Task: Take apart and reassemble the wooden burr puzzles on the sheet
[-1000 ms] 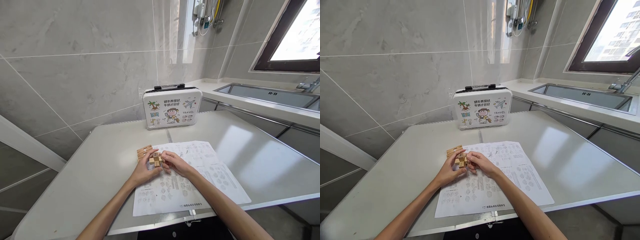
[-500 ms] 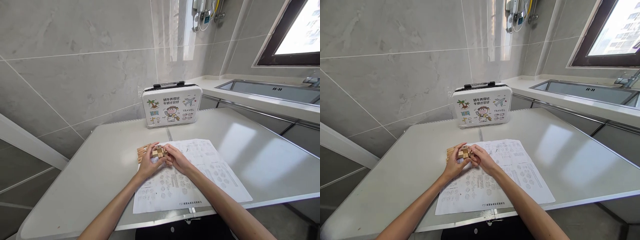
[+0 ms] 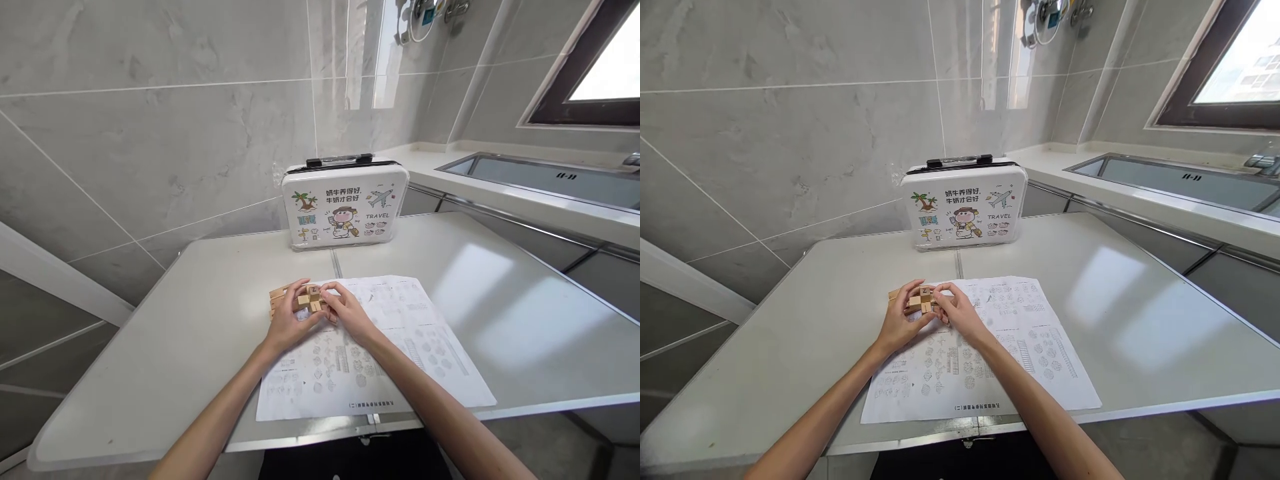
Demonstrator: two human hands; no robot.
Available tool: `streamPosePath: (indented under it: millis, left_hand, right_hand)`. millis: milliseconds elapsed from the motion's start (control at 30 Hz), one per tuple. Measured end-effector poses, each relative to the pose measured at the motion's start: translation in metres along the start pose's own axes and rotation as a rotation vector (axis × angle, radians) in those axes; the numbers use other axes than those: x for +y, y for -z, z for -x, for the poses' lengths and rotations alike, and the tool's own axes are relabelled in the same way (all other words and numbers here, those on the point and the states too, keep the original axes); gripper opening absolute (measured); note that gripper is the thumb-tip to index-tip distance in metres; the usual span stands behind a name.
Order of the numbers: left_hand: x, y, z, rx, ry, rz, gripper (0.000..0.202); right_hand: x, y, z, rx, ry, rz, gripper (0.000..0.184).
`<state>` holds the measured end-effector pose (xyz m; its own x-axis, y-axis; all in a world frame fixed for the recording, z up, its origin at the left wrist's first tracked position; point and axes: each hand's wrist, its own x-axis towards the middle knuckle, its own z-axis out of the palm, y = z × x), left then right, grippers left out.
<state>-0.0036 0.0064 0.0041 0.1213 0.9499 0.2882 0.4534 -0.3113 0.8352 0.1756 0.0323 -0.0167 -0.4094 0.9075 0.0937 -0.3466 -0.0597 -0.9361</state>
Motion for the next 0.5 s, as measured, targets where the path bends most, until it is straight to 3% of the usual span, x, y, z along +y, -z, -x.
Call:
streamPosePath:
  millis: [300,500]
  left_hand:
    - [0.015,0.006,-0.001,-0.022,-0.005,-0.032,0.060]
    - [0.025,-0.002,0.000,-0.060,-0.030,-0.071,0.052]
  right_hand:
    - [-0.014,0.003,0.008,-0.063,0.089,0.139,0.038]
    - [-0.022,0.018,0.024,-0.077,0.155,0.324,0.030]
